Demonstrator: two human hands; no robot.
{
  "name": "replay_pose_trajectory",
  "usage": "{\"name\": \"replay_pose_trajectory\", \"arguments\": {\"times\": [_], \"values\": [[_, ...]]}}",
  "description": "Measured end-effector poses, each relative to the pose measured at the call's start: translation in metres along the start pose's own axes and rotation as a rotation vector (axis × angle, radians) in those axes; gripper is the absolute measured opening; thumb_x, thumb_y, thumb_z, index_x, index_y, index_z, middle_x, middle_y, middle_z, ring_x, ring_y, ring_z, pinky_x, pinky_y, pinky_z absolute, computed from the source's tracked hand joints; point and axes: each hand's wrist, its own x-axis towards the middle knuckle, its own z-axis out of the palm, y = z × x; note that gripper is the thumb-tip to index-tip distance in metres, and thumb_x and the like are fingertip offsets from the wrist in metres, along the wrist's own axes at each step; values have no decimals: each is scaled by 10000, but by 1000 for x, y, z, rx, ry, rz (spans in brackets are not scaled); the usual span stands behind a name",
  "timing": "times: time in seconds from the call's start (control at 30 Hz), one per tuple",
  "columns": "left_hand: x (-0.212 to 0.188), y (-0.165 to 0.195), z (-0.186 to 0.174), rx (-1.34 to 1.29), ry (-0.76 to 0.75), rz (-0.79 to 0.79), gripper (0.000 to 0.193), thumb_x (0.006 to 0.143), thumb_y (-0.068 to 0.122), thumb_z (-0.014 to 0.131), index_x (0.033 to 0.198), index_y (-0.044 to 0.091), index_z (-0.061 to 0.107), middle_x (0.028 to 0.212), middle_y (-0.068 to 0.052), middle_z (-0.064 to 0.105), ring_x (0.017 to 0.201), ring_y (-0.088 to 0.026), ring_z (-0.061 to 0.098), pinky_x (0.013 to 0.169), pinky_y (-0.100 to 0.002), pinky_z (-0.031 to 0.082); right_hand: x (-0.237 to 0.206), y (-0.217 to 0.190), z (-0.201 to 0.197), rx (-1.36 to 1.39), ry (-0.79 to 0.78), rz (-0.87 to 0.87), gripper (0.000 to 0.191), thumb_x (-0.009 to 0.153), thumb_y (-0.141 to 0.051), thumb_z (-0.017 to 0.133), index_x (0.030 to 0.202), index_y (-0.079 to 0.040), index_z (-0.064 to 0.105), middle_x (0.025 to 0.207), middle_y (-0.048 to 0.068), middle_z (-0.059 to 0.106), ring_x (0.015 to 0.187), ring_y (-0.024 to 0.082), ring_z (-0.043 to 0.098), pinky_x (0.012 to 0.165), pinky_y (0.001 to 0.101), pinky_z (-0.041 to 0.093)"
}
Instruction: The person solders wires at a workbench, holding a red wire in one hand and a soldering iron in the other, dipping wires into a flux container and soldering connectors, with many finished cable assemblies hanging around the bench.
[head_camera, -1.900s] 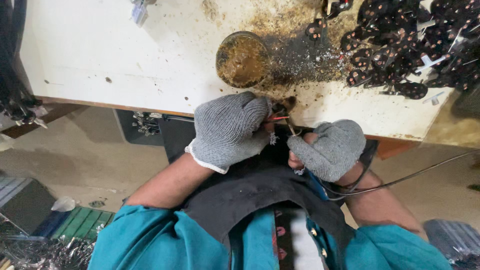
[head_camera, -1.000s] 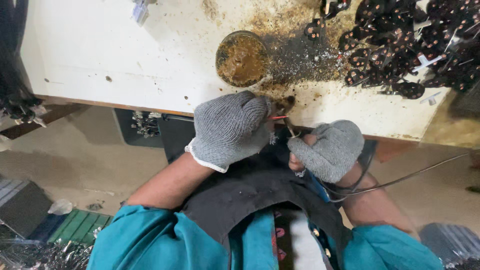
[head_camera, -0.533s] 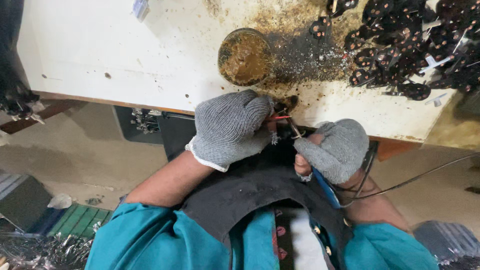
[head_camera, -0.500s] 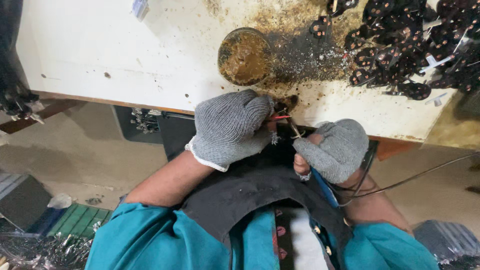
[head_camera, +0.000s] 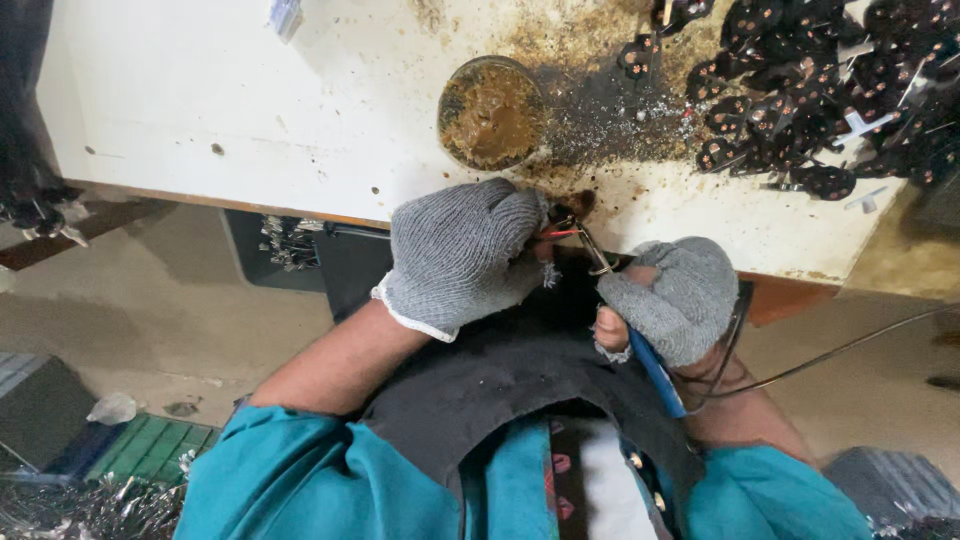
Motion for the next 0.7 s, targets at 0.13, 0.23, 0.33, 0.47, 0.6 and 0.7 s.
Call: {"name": "replay_pose_trajectory", "arguments": {"times": [0.13,0.23,0.33,0.47,0.6,0.7], "values": [[1,0,-1,26,-15,-4,337,719,308,809,989,151,681,849,-76,645,741,-309,676,589,-459,506,0,3,7,-28,77,-51,204,851,-245,851,951,-103,744,709,74,650,613,291,642,537,434,465],[0,1,-1,35,12,8,325,740,300,810,999,152,681,855,-75,643,747,-307,675,599,-459,506,-3,3,9,-9,43,-20,210,827,-268,848,924,-117,740,690,70,646,599,295,634,524,437,443],[0,0,-1,26,-1,-3,322,737,314,816,981,157,677,842,-73,638,739,-305,673,593,-460,503,-5,1,8,21,51,7,211,836,-270,844,942,-119,742,705,69,647,621,298,638,553,436,457],[0,0,0,27,-11,-7,329,733,318,818,987,159,683,833,-71,635,729,-303,671,582,-460,495,-1,0,6,-33,61,-10,236,808,-290,844,935,-116,747,713,71,658,623,314,631,559,455,444],[1,1,0,22,-9,-13,322,742,311,811,992,161,675,851,-68,637,742,-302,672,597,-457,501,8,-7,1,-16,77,5,211,850,-266,839,953,-111,740,727,67,647,649,307,630,597,451,460],[0,1,0,23,-10,-11,335,740,322,815,997,156,677,840,-72,632,736,-303,671,589,-458,498,10,-23,-5,-60,106,165,239,852,-282,835,977,-98,746,769,97,635,715,323,625,640,451,451]]}}
